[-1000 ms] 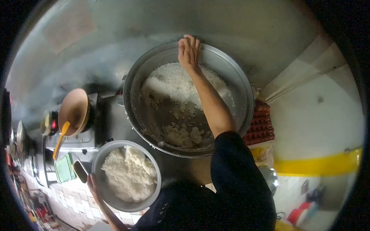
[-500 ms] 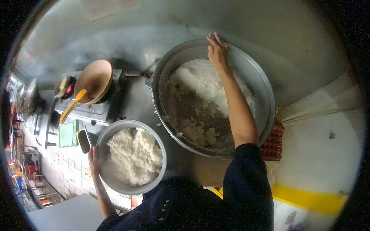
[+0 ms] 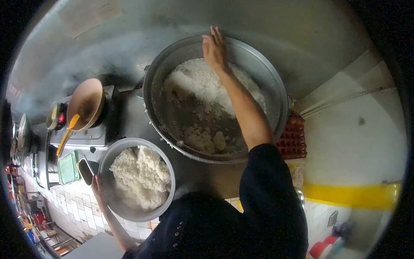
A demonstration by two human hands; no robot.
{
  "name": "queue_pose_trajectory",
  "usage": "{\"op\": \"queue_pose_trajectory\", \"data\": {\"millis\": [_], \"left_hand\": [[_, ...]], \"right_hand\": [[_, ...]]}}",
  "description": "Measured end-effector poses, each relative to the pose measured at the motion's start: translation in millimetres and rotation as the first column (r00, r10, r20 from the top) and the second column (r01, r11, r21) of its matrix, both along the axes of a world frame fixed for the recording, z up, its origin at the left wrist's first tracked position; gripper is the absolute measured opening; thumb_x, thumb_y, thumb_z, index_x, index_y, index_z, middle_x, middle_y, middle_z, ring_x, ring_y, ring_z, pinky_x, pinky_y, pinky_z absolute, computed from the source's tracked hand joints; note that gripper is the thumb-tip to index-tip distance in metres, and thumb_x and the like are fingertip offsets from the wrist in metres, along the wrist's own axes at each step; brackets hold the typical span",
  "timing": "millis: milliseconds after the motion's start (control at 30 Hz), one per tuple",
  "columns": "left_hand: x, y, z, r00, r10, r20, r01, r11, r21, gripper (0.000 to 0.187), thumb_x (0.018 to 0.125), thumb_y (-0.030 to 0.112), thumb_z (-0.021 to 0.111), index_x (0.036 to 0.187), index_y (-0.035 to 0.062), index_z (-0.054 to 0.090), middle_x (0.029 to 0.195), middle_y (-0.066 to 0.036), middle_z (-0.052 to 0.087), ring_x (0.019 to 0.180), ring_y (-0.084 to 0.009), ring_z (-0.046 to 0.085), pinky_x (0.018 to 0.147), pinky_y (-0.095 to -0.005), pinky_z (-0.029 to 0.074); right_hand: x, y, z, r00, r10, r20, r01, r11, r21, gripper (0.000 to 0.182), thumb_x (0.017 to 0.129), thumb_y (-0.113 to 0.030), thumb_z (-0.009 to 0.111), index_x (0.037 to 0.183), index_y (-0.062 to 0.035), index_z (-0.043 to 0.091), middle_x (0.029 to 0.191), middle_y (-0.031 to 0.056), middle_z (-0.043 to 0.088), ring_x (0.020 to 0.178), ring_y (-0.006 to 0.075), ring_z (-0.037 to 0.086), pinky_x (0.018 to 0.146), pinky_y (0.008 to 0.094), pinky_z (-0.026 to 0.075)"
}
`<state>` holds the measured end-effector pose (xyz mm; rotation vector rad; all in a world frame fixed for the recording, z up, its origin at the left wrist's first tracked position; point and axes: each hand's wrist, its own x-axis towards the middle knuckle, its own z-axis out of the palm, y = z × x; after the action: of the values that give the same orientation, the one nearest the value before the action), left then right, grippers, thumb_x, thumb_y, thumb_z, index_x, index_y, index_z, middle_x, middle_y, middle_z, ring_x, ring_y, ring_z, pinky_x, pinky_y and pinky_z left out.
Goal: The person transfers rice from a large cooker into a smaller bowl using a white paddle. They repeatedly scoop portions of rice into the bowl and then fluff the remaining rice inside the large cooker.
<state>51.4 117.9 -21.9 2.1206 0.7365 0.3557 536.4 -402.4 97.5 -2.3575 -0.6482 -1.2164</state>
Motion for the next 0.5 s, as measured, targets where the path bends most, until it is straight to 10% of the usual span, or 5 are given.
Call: {"op": "queue_pose_trajectory", "data": {"millis": [67, 133, 233, 333, 500], "left_hand": [[0, 3, -5, 0.999, 0.006, 0.052, -0.006, 1.0, -0.003, 0.047, 0.099, 0.041, 0.046, 0.101, -0.0042, 0.057, 0.085, -0.006, 0.055, 0.08, -0.0156, 0.047, 0.074, -0.0284, 0.04], [1, -1, -7, 0.994, 0.022, 0.105, -0.02, 1.0, -0.018, 0.047, 0.099, 0.041, 0.046, 0.098, -0.004, 0.057, 0.082, -0.006, 0.053, 0.078, -0.0157, 0.046, 0.072, -0.0287, 0.039], [3, -8, 8, 0.992, -0.062, 0.114, 0.06, 0.998, 0.021, 0.046, 0.1, 0.04, 0.045, 0.099, -0.0046, 0.057, 0.084, -0.006, 0.056, 0.08, -0.0155, 0.048, 0.076, -0.0275, 0.04], [1, -1, -4, 0.985, -0.078, 0.154, 0.082, 0.996, -0.022, 0.045, 0.101, 0.037, 0.04, 0.1, -0.0036, 0.059, 0.085, -0.014, 0.059, 0.081, -0.0243, 0.053, 0.078, -0.0337, 0.041], [-1, 1, -7, 0.986, -0.055, 0.155, 0.068, 0.994, -0.081, 0.046, 0.101, 0.037, 0.042, 0.105, -0.0049, 0.059, 0.088, -0.013, 0.061, 0.083, -0.0218, 0.054, 0.078, -0.0326, 0.042]], "right_hand": [[-2, -11, 12, 0.999, 0.006, 0.053, -0.008, 1.0, 0.03, 0.033, 0.099, -0.028, 0.043, 0.101, 0.0006, 0.059, 0.116, 0.0218, 0.06, 0.105, 0.0359, 0.056, 0.09, 0.0461, 0.042], [-5, -14, 21, 0.976, 0.056, -0.212, 0.061, 0.861, 0.505, 0.045, 0.1, -0.031, 0.041, 0.082, 0.0051, 0.061, 0.081, 0.0224, 0.064, 0.072, 0.0348, 0.058, 0.07, 0.045, 0.043], [-17, -7, 35, 0.902, -0.135, -0.41, 0.336, 0.814, 0.473, 0.063, 0.1, -0.037, 0.039, 0.058, 0.0084, 0.052, 0.054, 0.0245, 0.052, 0.051, 0.0371, 0.05, 0.059, 0.0464, 0.039], [-9, -5, 30, 0.977, -0.209, -0.032, 0.193, 0.821, 0.537, 0.072, 0.1, -0.042, 0.036, 0.049, 0.0077, 0.044, 0.046, 0.0236, 0.044, 0.044, 0.0385, 0.045, 0.055, 0.0487, 0.036], [-9, -5, 63, 0.952, -0.223, -0.207, 0.296, 0.842, 0.452, 0.067, 0.101, -0.039, 0.033, 0.056, 0.0085, 0.049, 0.051, 0.0247, 0.049, 0.049, 0.0372, 0.049, 0.057, 0.048, 0.039]]}}
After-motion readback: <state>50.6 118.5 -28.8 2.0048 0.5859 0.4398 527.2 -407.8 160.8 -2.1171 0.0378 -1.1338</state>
